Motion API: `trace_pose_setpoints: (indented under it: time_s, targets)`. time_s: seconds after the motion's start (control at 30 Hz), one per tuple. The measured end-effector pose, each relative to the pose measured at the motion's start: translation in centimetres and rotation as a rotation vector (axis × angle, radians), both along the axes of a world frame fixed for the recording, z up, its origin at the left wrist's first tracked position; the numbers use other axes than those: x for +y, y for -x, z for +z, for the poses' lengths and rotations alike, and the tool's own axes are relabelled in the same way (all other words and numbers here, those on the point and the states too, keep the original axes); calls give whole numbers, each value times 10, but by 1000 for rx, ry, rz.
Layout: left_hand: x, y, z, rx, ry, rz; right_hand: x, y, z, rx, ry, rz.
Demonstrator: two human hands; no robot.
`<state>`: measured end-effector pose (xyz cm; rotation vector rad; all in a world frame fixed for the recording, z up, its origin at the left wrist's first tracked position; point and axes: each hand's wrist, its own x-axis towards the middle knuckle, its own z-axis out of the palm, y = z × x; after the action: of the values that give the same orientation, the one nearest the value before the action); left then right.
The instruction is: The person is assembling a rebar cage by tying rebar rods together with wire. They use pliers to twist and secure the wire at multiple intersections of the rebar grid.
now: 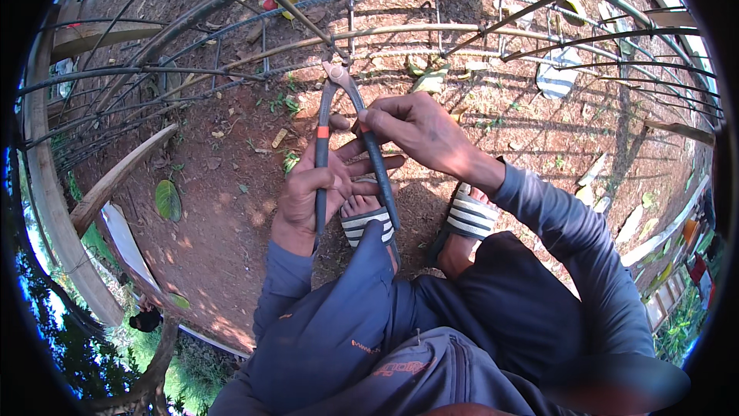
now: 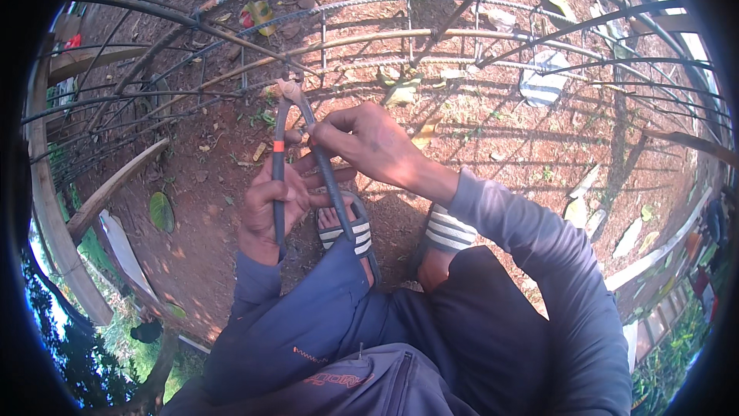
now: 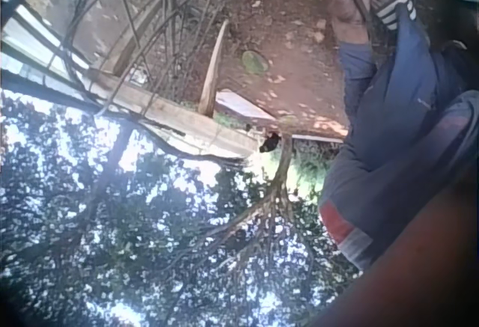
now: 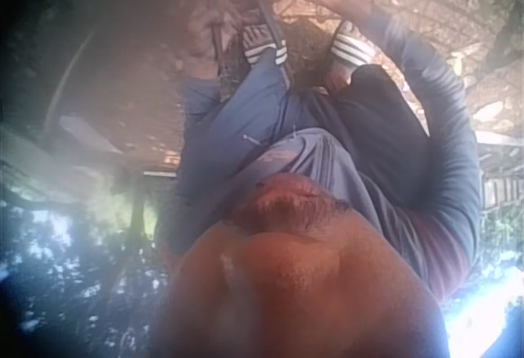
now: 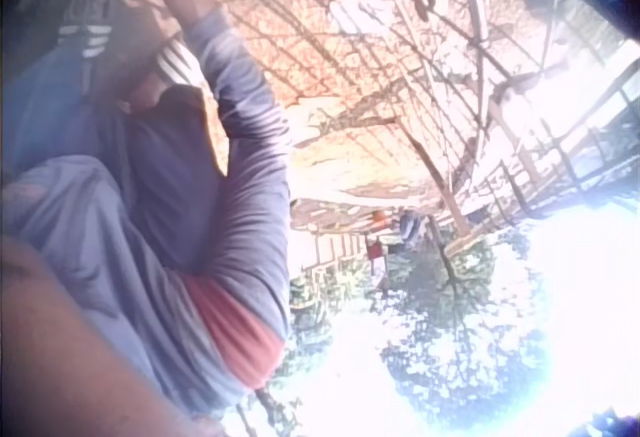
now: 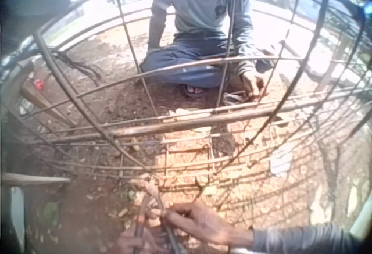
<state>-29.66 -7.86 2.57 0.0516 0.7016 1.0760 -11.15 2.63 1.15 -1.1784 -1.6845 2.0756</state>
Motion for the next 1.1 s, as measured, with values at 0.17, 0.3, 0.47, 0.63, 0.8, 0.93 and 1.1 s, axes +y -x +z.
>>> trace_pose_setpoints:
  time_s: [0.17,0.3,0.47,0.63,0.8,0.93,1.1]
  targets:
    - [-1,0,-7,29,-11,-5,-2,1,3,90,226,-59]
    - [0,-2,-5,52,-6,-13,-1,0,2,94,227,-46]
    - [-4,-3,-12,43,-22,-19,-5,-1,-3,106,241,-80]
    - [-3,-1,-13,-13,-65,36,-2,2,-3,115,273,-89]
    - [4,-4,-8,25,-74,23,4,3,8,71,211,-67]
    - [3,-7,-10,63,-47,39,4,3,-2,62,59,-44]
    - [-1,-13,-18,12,3,65,-1,6,-8,45,70,-73]
